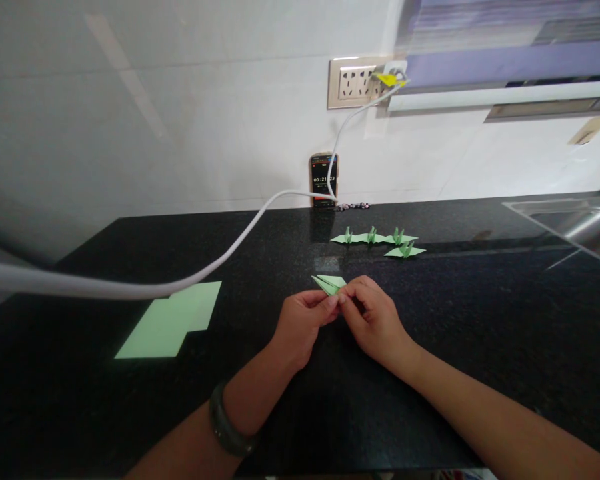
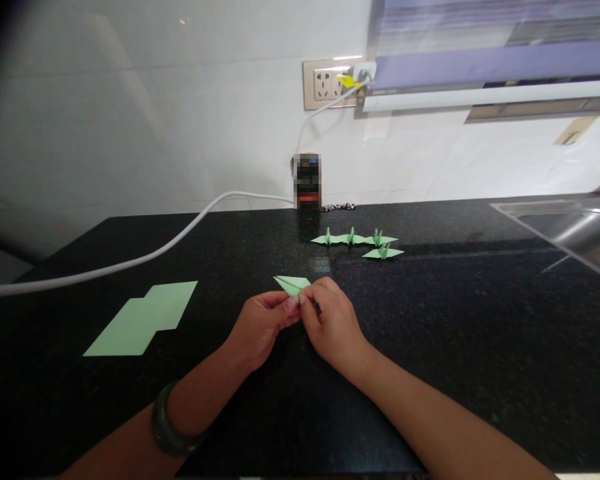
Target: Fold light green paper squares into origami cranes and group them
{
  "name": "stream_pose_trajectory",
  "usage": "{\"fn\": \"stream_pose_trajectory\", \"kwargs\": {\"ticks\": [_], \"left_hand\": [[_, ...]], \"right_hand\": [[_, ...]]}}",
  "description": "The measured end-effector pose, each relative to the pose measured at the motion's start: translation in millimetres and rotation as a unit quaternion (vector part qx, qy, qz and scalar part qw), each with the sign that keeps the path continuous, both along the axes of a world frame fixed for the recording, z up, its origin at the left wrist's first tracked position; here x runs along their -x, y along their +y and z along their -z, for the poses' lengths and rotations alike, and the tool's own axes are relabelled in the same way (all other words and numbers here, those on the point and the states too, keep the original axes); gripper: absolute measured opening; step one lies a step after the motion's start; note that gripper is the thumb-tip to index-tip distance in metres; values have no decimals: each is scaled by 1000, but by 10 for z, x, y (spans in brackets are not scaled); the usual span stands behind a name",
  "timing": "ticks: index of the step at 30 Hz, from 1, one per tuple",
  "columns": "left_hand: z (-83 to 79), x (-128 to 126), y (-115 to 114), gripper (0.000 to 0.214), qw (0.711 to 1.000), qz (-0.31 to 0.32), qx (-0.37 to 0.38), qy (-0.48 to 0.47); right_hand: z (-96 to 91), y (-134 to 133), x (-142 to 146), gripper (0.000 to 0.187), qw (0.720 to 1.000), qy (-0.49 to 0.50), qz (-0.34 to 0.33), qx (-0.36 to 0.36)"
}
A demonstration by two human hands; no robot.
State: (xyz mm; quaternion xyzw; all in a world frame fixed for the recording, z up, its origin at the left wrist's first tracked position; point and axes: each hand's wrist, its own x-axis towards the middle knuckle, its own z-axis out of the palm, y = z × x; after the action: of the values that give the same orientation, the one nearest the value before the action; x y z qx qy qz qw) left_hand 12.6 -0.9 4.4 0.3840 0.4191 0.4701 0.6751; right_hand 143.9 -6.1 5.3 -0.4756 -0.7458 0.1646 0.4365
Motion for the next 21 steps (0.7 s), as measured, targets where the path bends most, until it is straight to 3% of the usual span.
{"fn": "stream_pose_trajectory", "kwargs": {"ticks": [7, 17, 21], "left_hand": [[27, -26, -4, 19, 995, -61, -39, 69], [32, -10, 8, 15, 993, -76, -40, 78], [22, 11, 14, 15, 993, -71, -41, 89]], "right_hand": [[-11, -34, 35, 16, 1000, 28, 2, 9], [-18, -55, 45, 16, 999, 43, -13, 10], [-5, -57, 8, 10, 997, 60, 37, 1]]}}
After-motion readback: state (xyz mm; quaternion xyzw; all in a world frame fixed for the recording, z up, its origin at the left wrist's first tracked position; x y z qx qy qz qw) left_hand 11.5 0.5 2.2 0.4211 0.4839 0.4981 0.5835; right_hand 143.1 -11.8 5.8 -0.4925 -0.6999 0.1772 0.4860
